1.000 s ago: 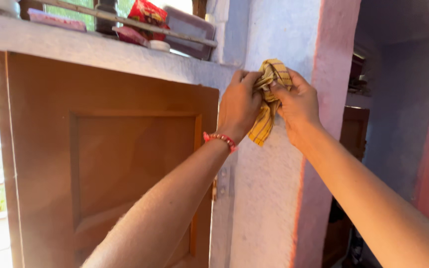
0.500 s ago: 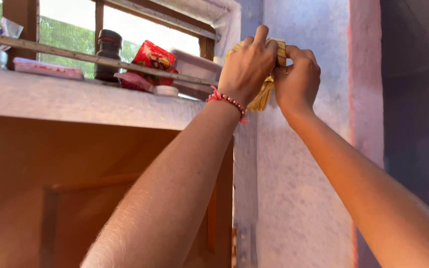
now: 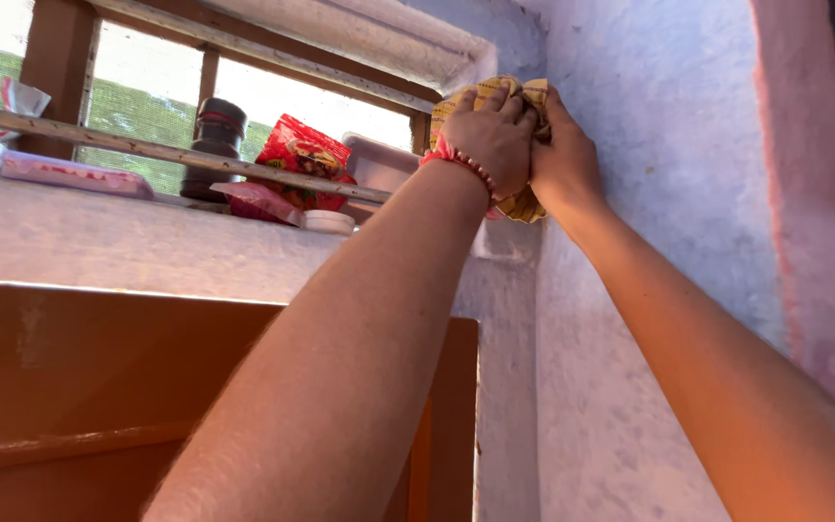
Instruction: The person wipes a wall and door frame with a yellow cloth, moving from the door jamb to the wall above a window and then to the window frame itself. The person uses a cloth to clean the surfaces.
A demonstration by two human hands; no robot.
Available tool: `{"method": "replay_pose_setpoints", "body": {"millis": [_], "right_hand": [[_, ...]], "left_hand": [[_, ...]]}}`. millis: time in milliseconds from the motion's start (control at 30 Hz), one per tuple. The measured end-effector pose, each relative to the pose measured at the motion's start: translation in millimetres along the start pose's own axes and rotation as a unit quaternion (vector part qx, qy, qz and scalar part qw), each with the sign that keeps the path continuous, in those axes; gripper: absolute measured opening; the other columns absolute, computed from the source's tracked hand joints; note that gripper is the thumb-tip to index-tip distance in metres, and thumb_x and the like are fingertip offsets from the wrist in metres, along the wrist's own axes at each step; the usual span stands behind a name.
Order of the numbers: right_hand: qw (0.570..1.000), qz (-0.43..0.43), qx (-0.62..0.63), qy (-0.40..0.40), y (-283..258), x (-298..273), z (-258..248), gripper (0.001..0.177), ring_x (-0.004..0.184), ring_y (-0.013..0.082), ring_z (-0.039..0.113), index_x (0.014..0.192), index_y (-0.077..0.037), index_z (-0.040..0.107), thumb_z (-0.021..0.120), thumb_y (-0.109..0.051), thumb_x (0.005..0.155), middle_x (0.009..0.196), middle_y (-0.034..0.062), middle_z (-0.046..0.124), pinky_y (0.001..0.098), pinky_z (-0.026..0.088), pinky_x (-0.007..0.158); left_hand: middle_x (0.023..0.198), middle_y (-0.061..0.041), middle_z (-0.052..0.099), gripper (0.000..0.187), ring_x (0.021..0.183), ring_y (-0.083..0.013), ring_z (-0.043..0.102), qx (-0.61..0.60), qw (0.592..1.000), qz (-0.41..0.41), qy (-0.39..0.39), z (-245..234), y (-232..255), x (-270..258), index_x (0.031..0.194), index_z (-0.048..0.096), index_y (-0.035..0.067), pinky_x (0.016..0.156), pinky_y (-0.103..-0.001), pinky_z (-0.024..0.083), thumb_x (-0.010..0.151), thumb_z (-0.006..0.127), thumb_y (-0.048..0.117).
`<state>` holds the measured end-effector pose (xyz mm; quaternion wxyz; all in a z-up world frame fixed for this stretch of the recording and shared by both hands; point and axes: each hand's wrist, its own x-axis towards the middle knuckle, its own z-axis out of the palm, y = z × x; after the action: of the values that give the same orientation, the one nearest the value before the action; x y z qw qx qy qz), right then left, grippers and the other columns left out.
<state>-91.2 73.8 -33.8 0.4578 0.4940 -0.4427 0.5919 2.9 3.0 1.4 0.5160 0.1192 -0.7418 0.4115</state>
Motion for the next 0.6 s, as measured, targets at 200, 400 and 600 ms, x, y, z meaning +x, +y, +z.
{"method": "replay_pose_setpoints", "body": {"millis": [200,400,600], "right_hand": [[0.998,-0.046,-0.036,0.012,13,19,18,0.052,0.126,0.0372,0.059,0.149,-0.008,0.047,0.056,-0.012,0.098,0.137,0.0228,0.061,0.0421,0.047,0.103],[0.988,-0.108,-0.042,0.102,30,48,43,0.037,0.121,0.0414,0.061,0.131,-0.003,0.066,0.054,-0.001,0.096,0.127,0.0247,0.066,0.0457,0.048,0.102],[0.969,-0.149,-0.012,0.198,32,83,58,0.031,0.107,0.0402,0.062,0.122,-0.003,0.070,0.061,0.000,0.092,0.118,0.0263,0.064,0.0456,0.051,0.093]], "left_hand": [[0.159,-0.005,0.040,0.056,0.150,-0.0255,0.030,0.069,0.997,0.021,0.010,-23,-14,-15,0.148,0.048,0.017,0.122,-0.060,0.019,0.096,0.054,0.035],[0.150,-0.007,0.048,0.057,0.141,-0.0303,0.038,0.094,0.989,0.066,0.093,-26,-33,-16,0.143,0.053,0.019,0.116,-0.060,0.025,0.087,0.060,0.025],[0.152,-0.008,0.048,0.050,0.145,-0.0278,0.040,0.114,0.991,0.031,0.069,-27,-49,-5,0.145,0.052,0.019,0.121,-0.057,0.025,0.096,0.051,0.030]]}}
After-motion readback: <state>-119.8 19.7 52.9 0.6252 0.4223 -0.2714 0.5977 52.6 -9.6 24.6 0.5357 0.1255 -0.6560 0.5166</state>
